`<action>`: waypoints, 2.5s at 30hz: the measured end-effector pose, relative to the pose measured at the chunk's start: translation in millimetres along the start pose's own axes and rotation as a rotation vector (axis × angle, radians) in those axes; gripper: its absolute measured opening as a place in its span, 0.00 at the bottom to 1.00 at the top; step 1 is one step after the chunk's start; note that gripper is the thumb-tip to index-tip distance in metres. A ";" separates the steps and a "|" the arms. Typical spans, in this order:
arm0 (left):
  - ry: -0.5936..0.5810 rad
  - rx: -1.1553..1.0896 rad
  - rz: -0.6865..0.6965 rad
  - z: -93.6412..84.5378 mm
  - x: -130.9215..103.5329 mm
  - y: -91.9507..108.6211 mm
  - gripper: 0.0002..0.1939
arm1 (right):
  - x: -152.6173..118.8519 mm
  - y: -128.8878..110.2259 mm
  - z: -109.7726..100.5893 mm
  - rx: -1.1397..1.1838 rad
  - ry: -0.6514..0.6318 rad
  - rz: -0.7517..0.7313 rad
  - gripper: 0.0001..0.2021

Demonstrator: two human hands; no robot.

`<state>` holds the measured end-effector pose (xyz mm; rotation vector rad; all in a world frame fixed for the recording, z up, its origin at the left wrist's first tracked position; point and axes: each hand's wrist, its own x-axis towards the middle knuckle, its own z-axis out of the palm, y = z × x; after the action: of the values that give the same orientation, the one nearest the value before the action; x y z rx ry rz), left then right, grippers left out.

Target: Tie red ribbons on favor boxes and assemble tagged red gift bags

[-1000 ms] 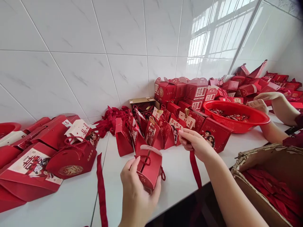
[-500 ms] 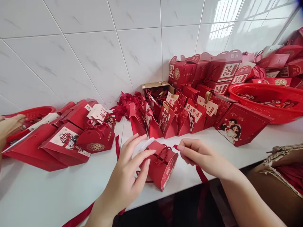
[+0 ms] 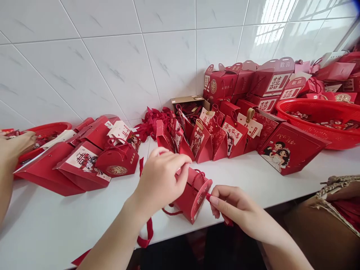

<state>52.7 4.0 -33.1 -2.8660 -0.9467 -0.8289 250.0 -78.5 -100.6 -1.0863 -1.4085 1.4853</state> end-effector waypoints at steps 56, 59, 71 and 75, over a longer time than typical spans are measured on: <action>-0.267 -0.169 0.177 0.3 -0.7 -3.0 0.12 | 15.3 -16.0 -5.1 -0.165 0.066 0.010 0.13; -0.280 -0.179 0.165 -0.5 -1.6 -3.0 0.12 | 13.6 -12.7 -8.5 -0.150 0.049 0.021 0.13; -0.275 -0.222 0.151 -2.6 -2.6 -2.3 0.12 | 15.4 -16.3 -9.7 0.002 -0.028 0.094 0.23; -0.254 -0.212 0.151 1.0 -2.3 -1.3 0.13 | 19.8 -13.5 -1.5 -0.003 0.015 0.107 0.24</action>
<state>50.8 4.0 -35.3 -3.2361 -0.6810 -0.5955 245.1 -58.5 -88.3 -1.1884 -1.3609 1.5479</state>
